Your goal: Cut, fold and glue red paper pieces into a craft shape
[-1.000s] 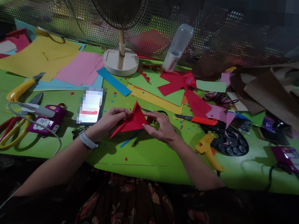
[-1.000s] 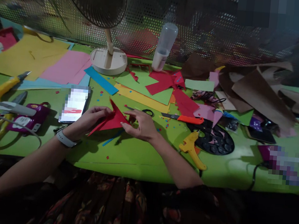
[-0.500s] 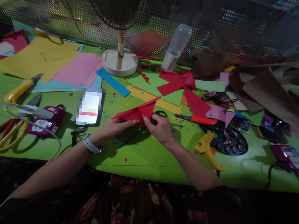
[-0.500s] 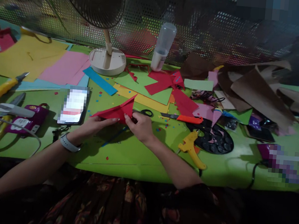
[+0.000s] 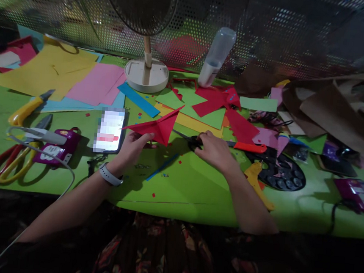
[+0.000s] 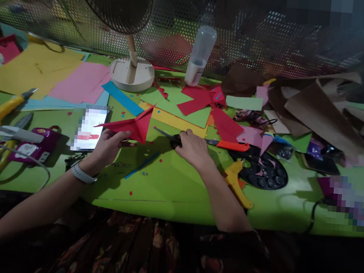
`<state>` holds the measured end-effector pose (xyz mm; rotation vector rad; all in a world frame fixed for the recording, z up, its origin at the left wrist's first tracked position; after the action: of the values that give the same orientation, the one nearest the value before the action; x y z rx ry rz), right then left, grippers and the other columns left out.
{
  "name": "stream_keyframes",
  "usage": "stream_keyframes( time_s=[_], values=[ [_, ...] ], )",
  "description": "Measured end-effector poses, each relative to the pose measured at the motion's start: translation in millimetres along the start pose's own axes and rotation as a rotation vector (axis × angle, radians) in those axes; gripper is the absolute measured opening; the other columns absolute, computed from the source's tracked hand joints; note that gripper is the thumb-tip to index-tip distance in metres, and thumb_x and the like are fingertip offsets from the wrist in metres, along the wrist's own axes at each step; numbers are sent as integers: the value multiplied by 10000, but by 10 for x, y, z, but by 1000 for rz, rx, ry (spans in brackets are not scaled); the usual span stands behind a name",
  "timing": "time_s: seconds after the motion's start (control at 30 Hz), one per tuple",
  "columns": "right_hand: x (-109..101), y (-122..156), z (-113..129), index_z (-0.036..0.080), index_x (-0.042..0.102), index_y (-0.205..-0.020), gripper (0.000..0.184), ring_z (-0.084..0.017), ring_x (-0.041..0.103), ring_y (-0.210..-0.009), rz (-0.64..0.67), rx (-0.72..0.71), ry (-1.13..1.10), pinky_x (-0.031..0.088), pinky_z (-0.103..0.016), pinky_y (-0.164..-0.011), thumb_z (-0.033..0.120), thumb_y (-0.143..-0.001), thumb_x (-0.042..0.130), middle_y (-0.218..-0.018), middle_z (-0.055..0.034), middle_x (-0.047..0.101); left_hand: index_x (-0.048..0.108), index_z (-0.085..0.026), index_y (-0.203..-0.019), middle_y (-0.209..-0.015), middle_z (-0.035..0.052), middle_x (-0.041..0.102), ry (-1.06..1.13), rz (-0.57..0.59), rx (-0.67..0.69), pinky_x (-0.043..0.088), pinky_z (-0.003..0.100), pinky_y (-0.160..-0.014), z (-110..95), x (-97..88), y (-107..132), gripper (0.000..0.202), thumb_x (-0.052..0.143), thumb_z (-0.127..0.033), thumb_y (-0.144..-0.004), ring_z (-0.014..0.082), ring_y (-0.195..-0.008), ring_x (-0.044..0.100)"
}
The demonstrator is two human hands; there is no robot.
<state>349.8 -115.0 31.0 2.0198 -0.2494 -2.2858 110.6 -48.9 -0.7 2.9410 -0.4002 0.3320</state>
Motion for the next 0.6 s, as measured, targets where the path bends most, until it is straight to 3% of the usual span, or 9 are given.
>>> stream_keyframes(
  time_s=[0.27,0.33,0.47,0.6],
  values=[
    [-6,24,-54,188,644,-930,220,-247,630,-849,38,30,-155,424,-311,-652,281,-731,639,-935,-88,691,680,-188,-825,-845,51,712,71,-50,13,588,326,-643,19,7,-20,171,739,-278,-692,199,-771,681],
    [21,25,-55,206,644,-896,201,-205,638,-765,87,57,-357,437,-288,-613,270,-707,662,-885,-57,698,681,-189,-828,-853,53,710,125,-76,27,591,354,-675,-4,7,-21,184,749,-282,-684,207,-788,679],
    [90,14,23,190,578,-853,225,-123,596,-558,220,140,-981,486,-263,-530,287,-688,695,-756,-23,669,665,-178,-774,-818,45,697,222,-121,-2,583,381,-746,-70,5,-29,155,745,-278,-687,198,-818,671],
    [142,7,162,183,562,-813,361,-117,598,-571,314,122,-1328,498,-249,-510,442,-661,762,-708,-22,664,641,-181,-741,-812,28,699,306,-154,-41,570,385,-790,-128,-6,-45,120,723,-261,-704,183,-825,672]
  ],
)
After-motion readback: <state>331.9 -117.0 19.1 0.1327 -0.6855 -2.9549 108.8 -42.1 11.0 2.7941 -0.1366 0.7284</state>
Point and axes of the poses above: each hand's wrist, its own y-axis away from the middle knuckle, its own x-axis out of the palm, z = x × y, the point moved 2 cm from there along -y, towards the middle knuckle
